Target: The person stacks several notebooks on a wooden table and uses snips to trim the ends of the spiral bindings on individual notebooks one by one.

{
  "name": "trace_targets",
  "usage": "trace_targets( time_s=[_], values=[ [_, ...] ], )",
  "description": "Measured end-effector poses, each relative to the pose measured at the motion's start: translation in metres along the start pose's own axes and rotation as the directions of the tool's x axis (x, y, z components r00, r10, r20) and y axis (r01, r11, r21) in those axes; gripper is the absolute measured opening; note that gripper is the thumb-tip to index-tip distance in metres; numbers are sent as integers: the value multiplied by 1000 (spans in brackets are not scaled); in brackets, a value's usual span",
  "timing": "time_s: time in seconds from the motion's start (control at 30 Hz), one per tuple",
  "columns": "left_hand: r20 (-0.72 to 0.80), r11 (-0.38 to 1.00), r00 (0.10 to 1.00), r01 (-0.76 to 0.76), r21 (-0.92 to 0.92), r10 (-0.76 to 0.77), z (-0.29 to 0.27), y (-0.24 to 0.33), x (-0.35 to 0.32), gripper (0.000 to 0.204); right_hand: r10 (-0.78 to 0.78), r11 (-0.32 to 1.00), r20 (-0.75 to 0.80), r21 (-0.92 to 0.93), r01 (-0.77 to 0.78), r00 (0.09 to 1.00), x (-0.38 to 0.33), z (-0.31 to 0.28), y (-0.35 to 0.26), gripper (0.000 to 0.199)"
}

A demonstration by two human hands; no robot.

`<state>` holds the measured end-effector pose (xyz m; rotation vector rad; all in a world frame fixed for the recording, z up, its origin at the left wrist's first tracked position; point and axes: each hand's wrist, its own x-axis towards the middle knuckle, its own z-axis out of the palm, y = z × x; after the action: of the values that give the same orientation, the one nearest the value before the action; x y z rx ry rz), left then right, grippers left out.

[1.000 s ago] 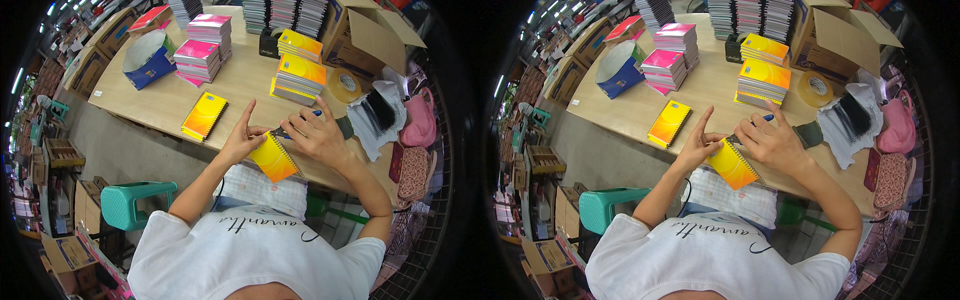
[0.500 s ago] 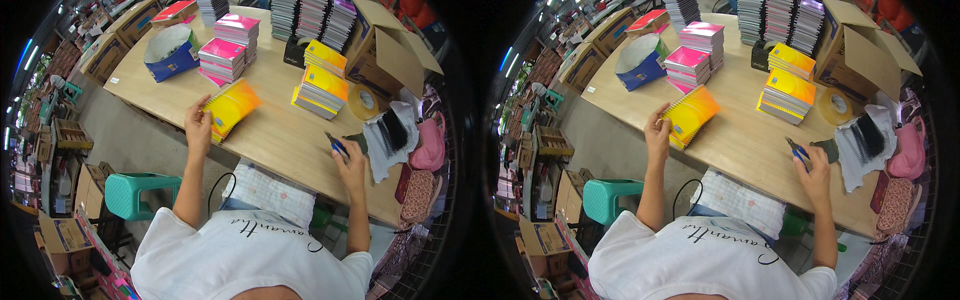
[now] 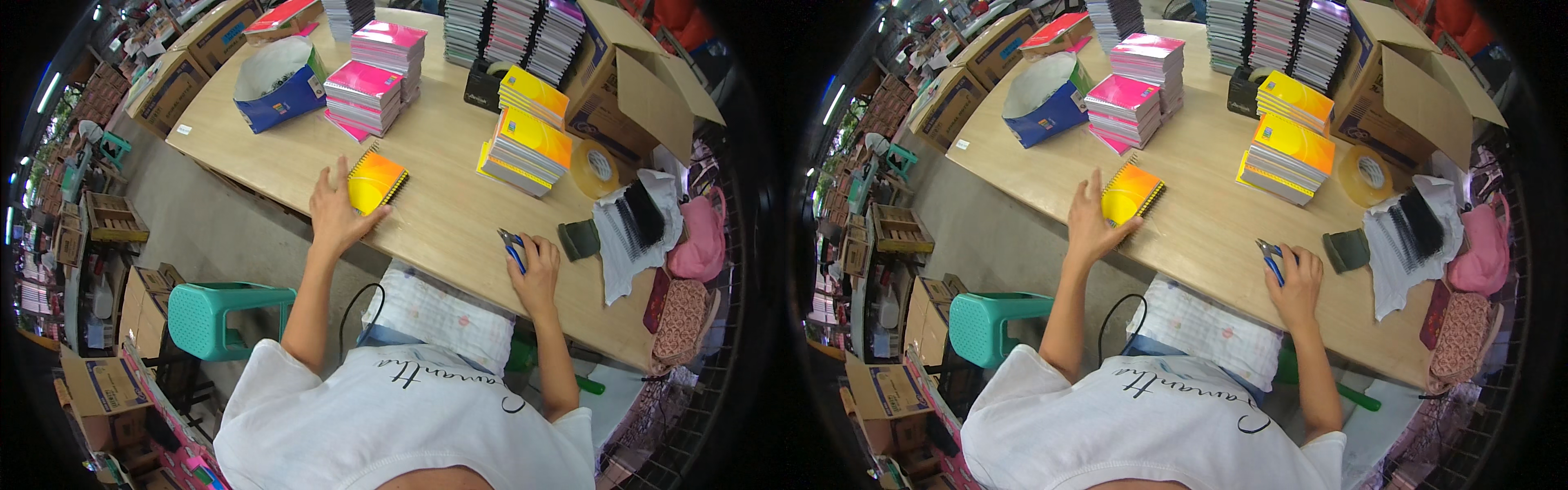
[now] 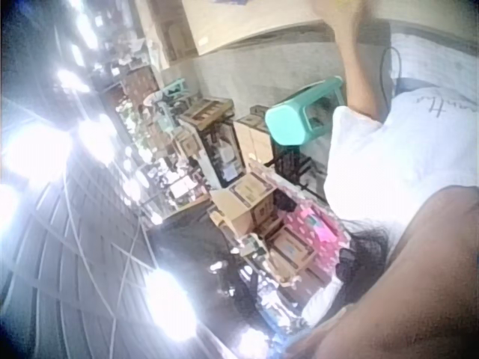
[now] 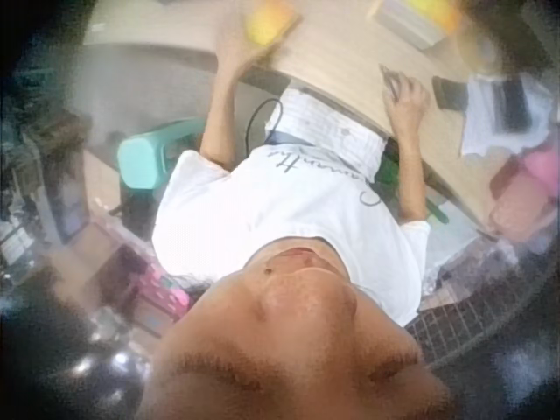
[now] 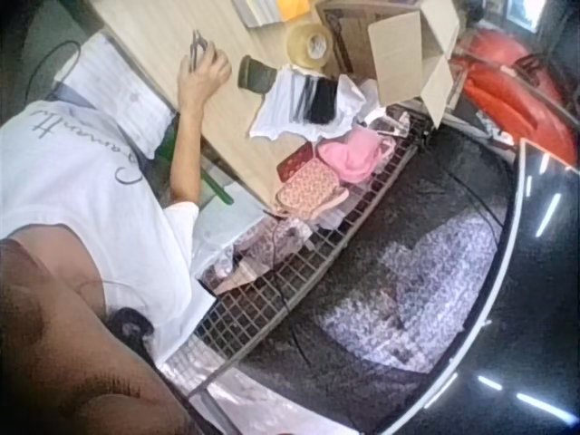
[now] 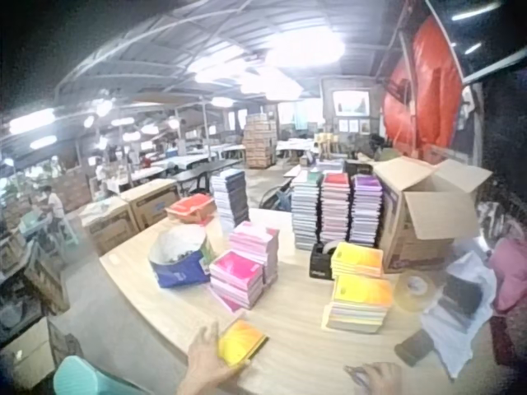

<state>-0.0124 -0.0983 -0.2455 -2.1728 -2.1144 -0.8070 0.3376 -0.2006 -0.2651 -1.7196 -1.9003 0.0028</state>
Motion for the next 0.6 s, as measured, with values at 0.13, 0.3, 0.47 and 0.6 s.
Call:
trace_targets(
  time_s=[0.13, 0.3, 0.47, 0.6],
  values=[
    [309, 998, 951, 0, 62, -19, 0, -1, 12, 112, -46, 999, -9, 7, 46, 999, 10, 6, -2, 44],
    [307, 999, 952, -10, 41, -3, 2, -7, 10, 110, -31, 999, 7, 17, 31, 999, 10, 6, -4, 47],
    [276, 999, 960, -48, 17, 41, -4, -11, 2, 105, -68, 982, 0, -174, 67, 998, 18, -4, -25, 56],
    [-72, 774, 981, 94, -627, -178, -6, -27, -18, 94, -97, 892, 87, 449, 48, 992, 67, 15, -68, 59]
  ],
)
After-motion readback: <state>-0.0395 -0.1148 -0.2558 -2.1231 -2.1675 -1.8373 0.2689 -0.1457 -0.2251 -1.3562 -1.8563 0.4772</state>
